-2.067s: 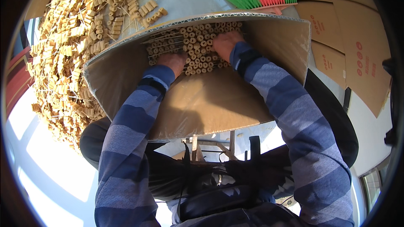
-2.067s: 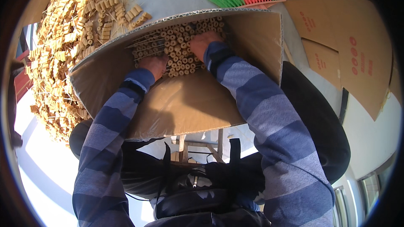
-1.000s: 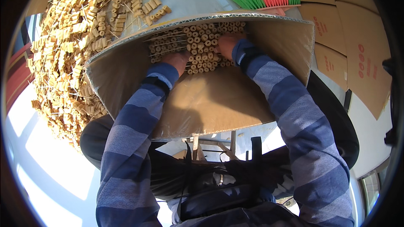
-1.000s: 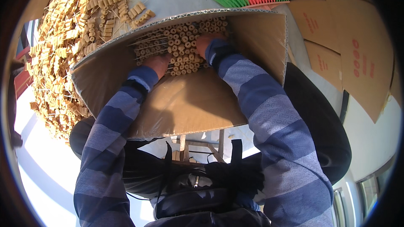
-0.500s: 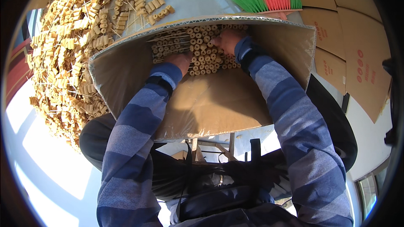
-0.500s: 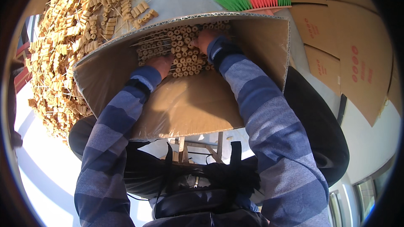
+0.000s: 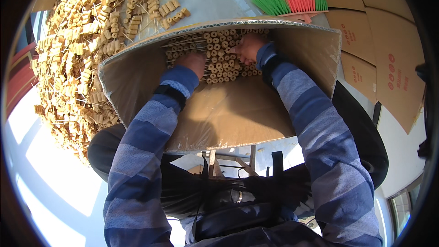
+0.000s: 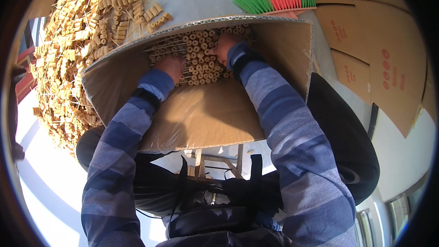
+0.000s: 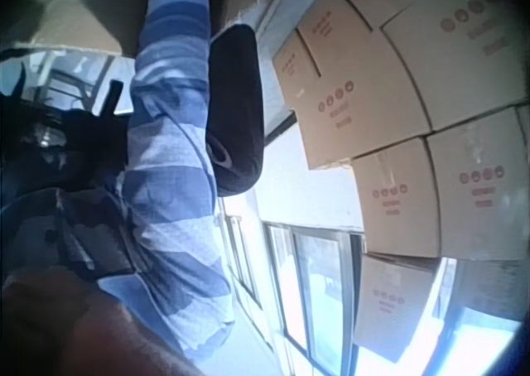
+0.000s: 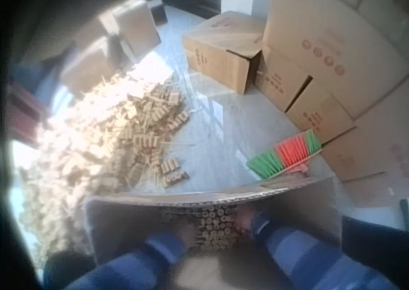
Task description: The person sits on the floor and repeatedly picks up small cylindrical food pieces and wooden skewers, threading the pieces onto the skewers. They then place the completed skewers into a cardboard box.
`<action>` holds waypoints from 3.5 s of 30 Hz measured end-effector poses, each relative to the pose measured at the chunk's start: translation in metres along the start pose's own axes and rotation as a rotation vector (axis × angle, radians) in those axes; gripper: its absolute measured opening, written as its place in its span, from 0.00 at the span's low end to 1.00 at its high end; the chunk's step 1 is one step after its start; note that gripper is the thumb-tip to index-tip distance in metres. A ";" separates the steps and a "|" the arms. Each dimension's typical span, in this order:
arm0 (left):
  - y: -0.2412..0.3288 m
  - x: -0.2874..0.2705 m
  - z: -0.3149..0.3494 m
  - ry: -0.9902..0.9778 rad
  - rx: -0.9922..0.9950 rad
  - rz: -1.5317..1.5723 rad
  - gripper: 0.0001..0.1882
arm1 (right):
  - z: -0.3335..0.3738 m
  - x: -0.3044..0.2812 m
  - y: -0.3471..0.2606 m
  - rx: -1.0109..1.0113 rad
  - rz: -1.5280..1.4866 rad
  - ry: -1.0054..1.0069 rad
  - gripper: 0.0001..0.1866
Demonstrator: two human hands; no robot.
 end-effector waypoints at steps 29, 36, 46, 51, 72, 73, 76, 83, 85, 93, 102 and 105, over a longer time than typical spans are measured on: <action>-0.012 0.008 -0.004 0.170 0.021 0.233 0.07 | 0.011 -0.011 -0.010 0.000 0.060 -0.018 0.20; -0.020 0.008 -0.004 0.095 -0.016 0.336 0.07 | 0.008 -0.007 -0.007 -0.061 0.136 0.054 0.21; -0.016 0.001 -0.004 0.018 -0.044 0.277 0.10 | 0.010 -0.004 -0.007 -0.061 0.384 0.280 0.26; -0.006 -0.014 0.007 0.060 -0.140 0.377 0.24 | 0.013 0.000 -0.008 -0.111 0.386 0.262 0.28; 0.042 -0.050 0.000 0.344 0.057 -0.254 0.32 | -0.004 0.012 -0.006 -0.176 0.406 0.270 0.28; 0.040 -0.044 -0.004 0.328 0.054 -0.253 0.34 | -0.004 0.012 -0.005 -0.187 0.407 0.251 0.27; 0.028 -0.028 -0.011 0.267 0.051 -0.226 0.38 | -0.005 0.014 -0.006 -0.196 0.440 0.194 0.26; 0.015 -0.025 -0.017 0.150 0.040 -0.160 0.38 | -0.001 0.005 -0.013 -0.128 0.448 0.153 0.26; 0.016 -0.028 -0.013 0.157 0.043 -0.075 0.37 | 0.003 0.003 -0.010 -0.065 0.476 -0.010 0.26; 0.015 -0.047 -0.016 0.286 0.095 -0.047 0.29 | 0.022 0.013 0.013 0.097 0.526 -0.299 0.24; 0.017 -0.044 -0.013 0.380 0.091 -0.074 0.27 | -0.003 0.034 0.019 -0.076 0.591 0.082 0.25; 0.023 -0.051 -0.005 0.416 0.112 -0.076 0.25 | 0.001 0.036 0.018 -0.028 0.479 -0.013 0.25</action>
Point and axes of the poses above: each hand's wrist, its own z-axis away from the middle knuckle, its own x-axis out of the palm, y = z × x, the point moved 5 cm from there along -z, towards the middle knuckle, and after that the axes turned 10 degrees about x, right-handed, at the moved point
